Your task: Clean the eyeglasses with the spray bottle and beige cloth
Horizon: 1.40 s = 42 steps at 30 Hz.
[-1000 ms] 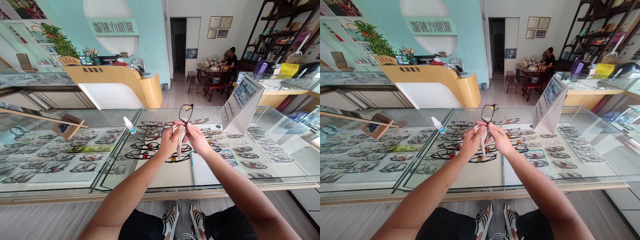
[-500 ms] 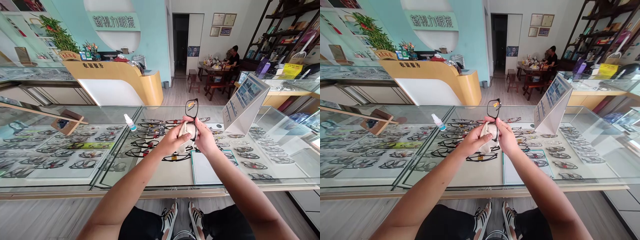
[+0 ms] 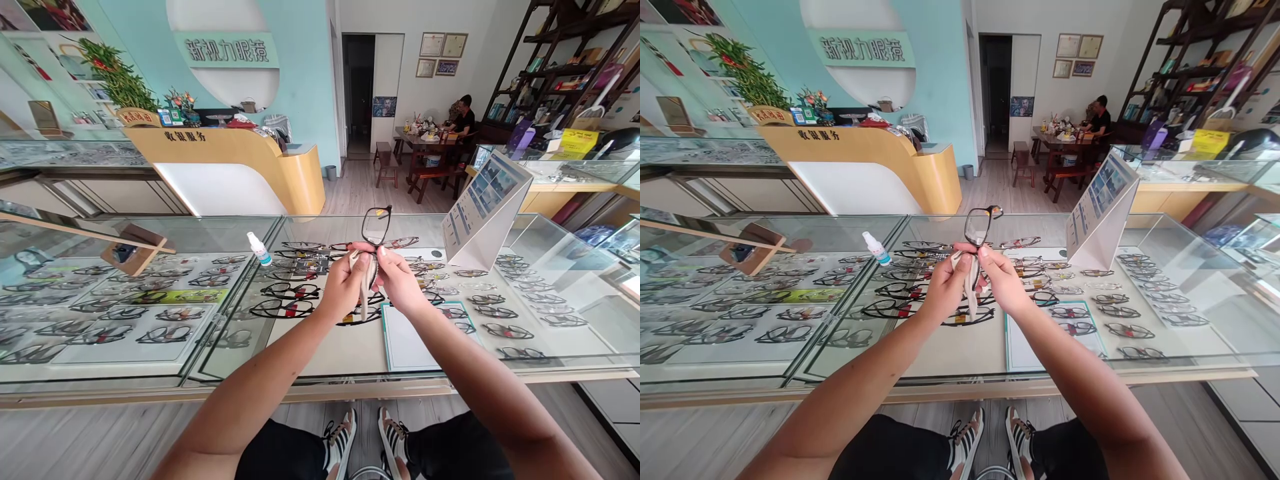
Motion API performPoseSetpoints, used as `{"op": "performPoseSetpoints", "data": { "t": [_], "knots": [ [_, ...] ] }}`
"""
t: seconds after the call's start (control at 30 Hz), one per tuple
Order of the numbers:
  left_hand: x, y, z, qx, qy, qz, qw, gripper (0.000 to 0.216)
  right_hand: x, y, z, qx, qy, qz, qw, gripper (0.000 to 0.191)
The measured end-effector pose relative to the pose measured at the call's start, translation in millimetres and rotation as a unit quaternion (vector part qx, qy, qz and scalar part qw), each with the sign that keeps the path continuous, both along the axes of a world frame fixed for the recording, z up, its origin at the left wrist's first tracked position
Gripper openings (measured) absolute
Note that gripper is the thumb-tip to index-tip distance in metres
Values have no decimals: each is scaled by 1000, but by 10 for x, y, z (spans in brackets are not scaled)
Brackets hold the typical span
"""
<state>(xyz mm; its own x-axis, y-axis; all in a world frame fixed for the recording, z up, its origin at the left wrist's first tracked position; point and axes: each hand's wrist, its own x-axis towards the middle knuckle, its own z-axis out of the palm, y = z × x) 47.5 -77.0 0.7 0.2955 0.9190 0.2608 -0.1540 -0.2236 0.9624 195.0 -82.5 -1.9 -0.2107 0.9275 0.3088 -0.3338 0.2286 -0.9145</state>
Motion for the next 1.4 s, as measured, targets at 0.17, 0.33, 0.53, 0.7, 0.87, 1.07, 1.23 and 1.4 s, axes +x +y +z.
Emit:
{"op": "performPoseSetpoints", "data": {
  "t": [0.17, 0.33, 0.53, 0.7, 0.87, 1.07, 1.23, 1.4],
  "knots": [
    [-91, 114, 20, -17, 3, -89, 996, 78, 68, 44, 25, -14, 16, -16, 1000, 67],
    [-134, 151, 43, 23, 24, -143, 989, 66, 75, 44, 71, -54, 37, -31, 997, 74],
    [-40, 82, -37, 2, 7, -23, 1000, 72, -16, 45, -44, -4, 2, -9, 1000, 73],
    [-44, 59, -1, -20, 11, 19, 1000, 80, -3, 45, -75, 43, -27, -1, 999, 67],
    [-66, 152, -40, -53, 15, 0, 998, 79, 77, 81, 11, 27, -4, -79, 996, 59],
    [-172, 327, -38, -114, -73, 122, 983, 67, 173, 149, 54, 55, 36, -161, 985, 50],
    [-180, 369, 15, -196, -154, 75, 966, 37, 200, 184, -41, 80, -24, -178, 980, 56],
    [-163, 341, 49, -166, -126, 114, 971, 33, 202, 165, -18, 114, -70, -192, 972, 58]
  ]
}}
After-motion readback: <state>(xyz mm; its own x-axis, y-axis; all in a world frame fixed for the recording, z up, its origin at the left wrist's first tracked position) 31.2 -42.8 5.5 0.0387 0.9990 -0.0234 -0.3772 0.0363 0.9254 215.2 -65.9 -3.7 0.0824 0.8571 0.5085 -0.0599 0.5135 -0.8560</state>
